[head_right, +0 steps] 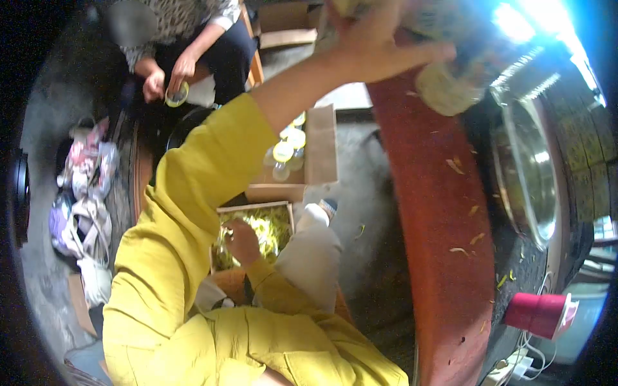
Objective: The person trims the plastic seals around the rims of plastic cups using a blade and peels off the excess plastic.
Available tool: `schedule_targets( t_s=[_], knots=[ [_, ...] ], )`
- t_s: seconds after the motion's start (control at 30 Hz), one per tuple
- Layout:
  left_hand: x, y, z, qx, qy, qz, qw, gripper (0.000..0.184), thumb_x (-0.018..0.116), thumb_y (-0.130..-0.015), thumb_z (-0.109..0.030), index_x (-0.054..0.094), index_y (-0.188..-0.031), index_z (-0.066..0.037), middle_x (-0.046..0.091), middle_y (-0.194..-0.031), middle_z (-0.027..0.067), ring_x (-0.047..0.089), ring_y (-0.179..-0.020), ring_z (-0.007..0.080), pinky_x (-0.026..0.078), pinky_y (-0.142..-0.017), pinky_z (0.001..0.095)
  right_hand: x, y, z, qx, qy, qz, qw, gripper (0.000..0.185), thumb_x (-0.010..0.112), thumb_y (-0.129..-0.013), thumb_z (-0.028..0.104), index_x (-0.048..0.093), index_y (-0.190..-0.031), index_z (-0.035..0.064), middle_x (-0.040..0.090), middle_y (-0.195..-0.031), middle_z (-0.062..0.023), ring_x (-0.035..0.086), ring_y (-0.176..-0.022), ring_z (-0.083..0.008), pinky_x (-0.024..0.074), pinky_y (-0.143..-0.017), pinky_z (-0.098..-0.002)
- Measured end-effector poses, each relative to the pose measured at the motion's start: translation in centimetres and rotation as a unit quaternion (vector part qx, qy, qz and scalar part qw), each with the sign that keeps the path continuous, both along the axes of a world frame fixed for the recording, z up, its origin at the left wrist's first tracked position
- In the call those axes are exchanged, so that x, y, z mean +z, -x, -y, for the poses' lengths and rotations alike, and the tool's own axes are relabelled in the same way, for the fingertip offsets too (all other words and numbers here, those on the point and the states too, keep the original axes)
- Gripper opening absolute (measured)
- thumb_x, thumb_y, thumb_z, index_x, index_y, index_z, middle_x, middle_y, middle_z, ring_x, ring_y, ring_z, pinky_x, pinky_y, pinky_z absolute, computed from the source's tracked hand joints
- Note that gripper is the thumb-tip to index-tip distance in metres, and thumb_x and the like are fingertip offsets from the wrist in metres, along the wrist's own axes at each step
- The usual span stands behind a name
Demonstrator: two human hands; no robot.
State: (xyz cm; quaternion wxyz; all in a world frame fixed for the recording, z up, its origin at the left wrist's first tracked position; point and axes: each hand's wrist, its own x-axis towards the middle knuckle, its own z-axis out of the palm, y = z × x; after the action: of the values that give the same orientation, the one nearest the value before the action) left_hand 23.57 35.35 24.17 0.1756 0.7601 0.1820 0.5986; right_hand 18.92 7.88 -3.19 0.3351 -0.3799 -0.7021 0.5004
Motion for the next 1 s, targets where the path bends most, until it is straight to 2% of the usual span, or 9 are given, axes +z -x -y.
schedule_targets(
  t_s=[0.07,0.13,0.17,0.23,0.37,0.5,0.8,0.83,1.0],
  knots=[
    [-0.9,4.9,3.4,0.125,-0.144,0.106,0.976,0.054,0.070,-0.071,-0.024,0.045,-0.113,-0.001,0.054,-0.100,0.0089,0.053,-0.090,0.0173,0.045,-0.076,0.0319,-0.3,0.0,0.3,0.042,0.005,0.126,0.991,0.022,0.060,-0.064,0.002,0.060,-0.086,0.0025,0.054,-0.082,-0.0148,0.055,-0.077,-0.0327,0.0449,-0.067,-0.0411],
    [-5.3,10.1,5.3,0.102,-0.125,0.062,0.985,0.037,0.065,-0.075,-0.014,0.045,-0.104,0.000,0.051,-0.100,0.0100,0.049,-0.095,0.0180,0.038,-0.084,0.0305,-1.7,-0.3,1.3,0.037,-0.054,0.160,0.985,0.021,0.058,-0.064,0.002,0.060,-0.084,0.0047,0.055,-0.078,-0.0149,0.055,-0.074,-0.0328,0.0448,-0.064,-0.0406],
    [-8.4,12.7,6.7,0.137,-0.105,0.035,0.984,0.028,0.056,-0.075,-0.001,0.045,-0.100,0.000,0.049,-0.092,0.0072,0.047,-0.086,0.0143,0.037,-0.078,0.0274,-1.9,-0.3,1.5,0.049,-0.045,0.189,0.980,0.020,0.057,-0.064,0.002,0.060,-0.084,0.0048,0.055,-0.077,-0.0144,0.055,-0.073,-0.0326,0.0450,-0.064,-0.0403],
    [-16.3,16.9,8.7,0.151,0.114,0.040,0.981,0.022,0.053,-0.077,-0.003,0.045,-0.098,-0.001,0.049,-0.090,0.0056,0.046,-0.084,0.0136,0.036,-0.077,0.0259,-1.9,-0.1,1.6,0.073,-0.028,0.244,0.967,0.020,0.056,-0.065,0.001,0.061,-0.084,0.0051,0.055,-0.077,-0.0133,0.055,-0.073,-0.0324,0.0452,-0.063,-0.0397],
    [-34.0,23.2,9.4,0.150,0.413,-0.149,0.886,0.015,0.055,-0.079,-0.012,0.054,-0.091,-0.003,0.056,-0.077,0.0095,0.055,-0.071,0.0205,0.046,-0.065,0.0324,-0.2,0.0,0.9,0.099,0.034,0.286,0.953,0.020,0.055,-0.067,0.002,0.059,-0.086,0.0060,0.054,-0.078,-0.0119,0.056,-0.072,-0.0318,0.0457,-0.063,-0.0403],
    [-46.6,24.1,9.6,0.189,0.531,-0.270,0.781,0.012,0.053,-0.072,-0.012,0.061,-0.078,-0.004,0.062,-0.079,0.0148,0.060,-0.076,0.0292,0.048,-0.069,0.0365,0.4,-0.2,0.7,0.104,0.068,0.299,0.946,0.017,0.055,-0.069,0.003,0.058,-0.085,0.0069,0.054,-0.080,-0.0107,0.056,-0.072,-0.0309,0.0462,-0.061,-0.0405],
    [-58.9,18.8,4.2,0.240,0.583,-0.623,0.463,0.011,0.062,-0.072,-0.016,0.068,-0.081,-0.014,0.066,-0.089,0.0035,0.064,-0.083,0.0188,0.051,-0.064,0.0303,-0.1,-2.1,-0.9,0.097,0.153,0.309,0.934,0.018,0.057,-0.071,0.005,0.058,-0.088,0.0102,0.055,-0.082,-0.0076,0.057,-0.068,-0.0286,0.0473,-0.057,-0.0375],
    [-61.0,18.5,4.2,0.231,0.596,-0.649,0.411,0.012,0.059,-0.075,-0.017,0.069,-0.083,-0.015,0.066,-0.089,0.0043,0.063,-0.081,0.0131,0.049,-0.051,0.0319,-0.3,-2.3,-1.0,0.095,0.156,0.300,0.936,0.018,0.058,-0.070,0.005,0.058,-0.088,0.0107,0.055,-0.082,-0.0071,0.057,-0.067,-0.0280,0.0475,-0.057,-0.0368],
    [-66.5,19.1,5.7,0.283,0.677,-0.525,0.431,0.015,0.060,-0.075,-0.015,0.067,-0.089,-0.013,0.066,-0.091,0.0061,0.063,-0.087,0.0196,0.051,-0.060,0.0322,-0.2,-2.5,-1.8,0.096,0.171,0.316,0.928,0.018,0.058,-0.070,0.005,0.057,-0.087,0.0107,0.054,-0.082,-0.0055,0.058,-0.069,-0.0262,0.0486,-0.057,-0.0349]
  ],
)
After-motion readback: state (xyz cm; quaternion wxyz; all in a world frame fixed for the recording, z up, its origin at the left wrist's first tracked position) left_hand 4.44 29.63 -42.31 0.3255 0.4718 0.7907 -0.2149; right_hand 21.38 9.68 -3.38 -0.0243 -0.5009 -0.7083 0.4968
